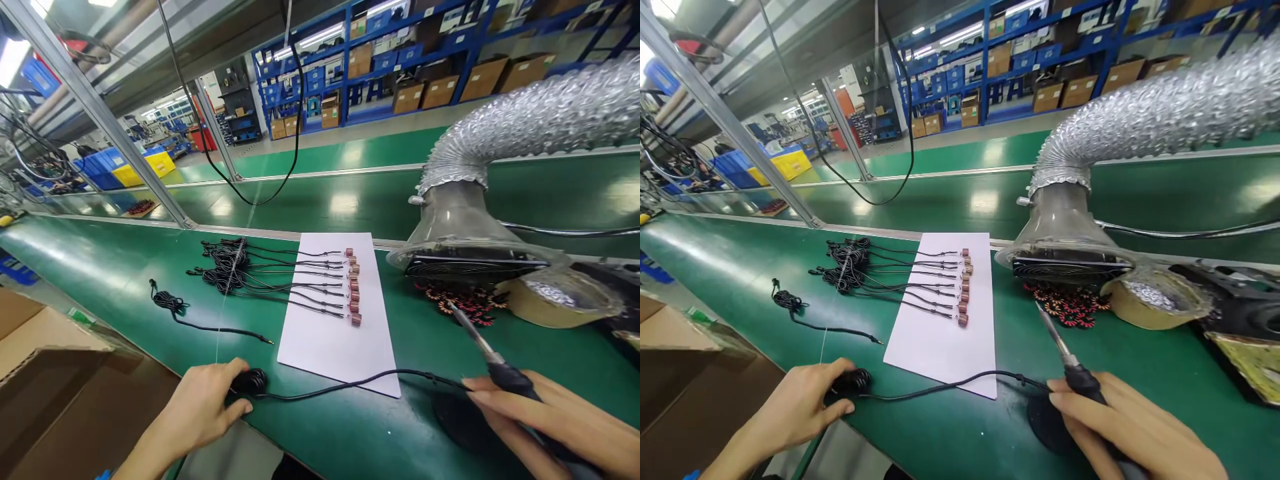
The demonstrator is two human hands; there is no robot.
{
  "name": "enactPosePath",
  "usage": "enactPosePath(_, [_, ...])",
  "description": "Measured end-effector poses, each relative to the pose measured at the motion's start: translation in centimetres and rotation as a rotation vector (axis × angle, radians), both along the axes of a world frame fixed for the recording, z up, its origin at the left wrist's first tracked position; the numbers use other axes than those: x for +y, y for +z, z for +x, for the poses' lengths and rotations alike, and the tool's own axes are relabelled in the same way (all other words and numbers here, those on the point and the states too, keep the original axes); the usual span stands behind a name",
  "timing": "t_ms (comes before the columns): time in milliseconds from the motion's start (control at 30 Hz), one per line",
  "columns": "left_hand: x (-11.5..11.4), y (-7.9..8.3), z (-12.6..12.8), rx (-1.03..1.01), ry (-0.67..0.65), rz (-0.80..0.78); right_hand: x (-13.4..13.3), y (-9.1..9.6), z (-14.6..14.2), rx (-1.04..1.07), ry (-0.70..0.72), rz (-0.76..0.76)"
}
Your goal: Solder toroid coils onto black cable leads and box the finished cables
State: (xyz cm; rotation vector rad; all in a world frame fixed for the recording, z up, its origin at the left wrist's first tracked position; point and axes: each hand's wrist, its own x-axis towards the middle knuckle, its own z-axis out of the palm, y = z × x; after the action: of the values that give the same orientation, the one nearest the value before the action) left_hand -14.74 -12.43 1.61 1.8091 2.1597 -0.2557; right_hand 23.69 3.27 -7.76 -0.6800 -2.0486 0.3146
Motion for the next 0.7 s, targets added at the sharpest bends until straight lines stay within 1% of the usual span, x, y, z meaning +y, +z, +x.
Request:
enactPosePath(67, [-1.1, -0.9, -1.7, 0.025, 0.027, 0.004, 0.2, 0.7, -0.4, -0.080, 0.049, 0.057])
enactPosePath(100, [-1.5, -0.9, -2.4, 0.038, 0.019, 0.021, 0.3, 1.2, -0.9, -0.111, 0.067, 0.081])
enactPosePath(133, [-1.9, -0.6, -3.2, 0.068, 0.008, 0.051, 0.2, 1.9, -1.5, -0.123, 0.074, 0.097])
enactPosePath(200, [-2.2, 1.1, -5.0, 0.197, 0.012, 0.163, -0.1, 3.2, -3.4, -0.153, 0.122, 0.090])
enactPosePath(267, [-1.8, 3.4, -6.9, 0.470, 0.101, 0.325, -0.3, 4.2, -6.1, -0.148, 0.160, 0.066])
enactPosePath(300, [-1.2, 4.5, -7.8, 0.587, 0.126, 0.371, -0.3, 4.4, -7.5, -0.143, 0.160, 0.058])
enactPosePath(367, [0.5, 6.1, -9.3, 0.758, 0.162, 0.356, -0.1, 4.3, -10.5, -0.176, 0.167, 0.102])
enactPosePath(400, [1.5, 6.4, -9.9, 0.784, 0.164, 0.324, 0.2, 3.9, -11.8, -0.208, 0.148, 0.136])
enactPosePath(433, [2.5, 6.5, -10.4, 0.782, 0.153, 0.288, 0.6, 3.5, -12.9, -0.251, 0.113, 0.163])
enactPosePath(500, [4.4, 5.6, -11.1, 0.721, 0.105, 0.235, 1.3, 2.5, -14.5, -0.300, 0.060, 0.175])
enactPosePath(600, [6.1, 3.1, -12.0, 0.621, 0.044, 0.234, 2.0, 1.4, -15.3, -0.349, 0.022, 0.160])
enactPosePath(700, [6.8, 0.7, -12.9, 0.526, 0.017, 0.223, 2.1, 1.0, -15.2, -0.377, 0.012, 0.126])
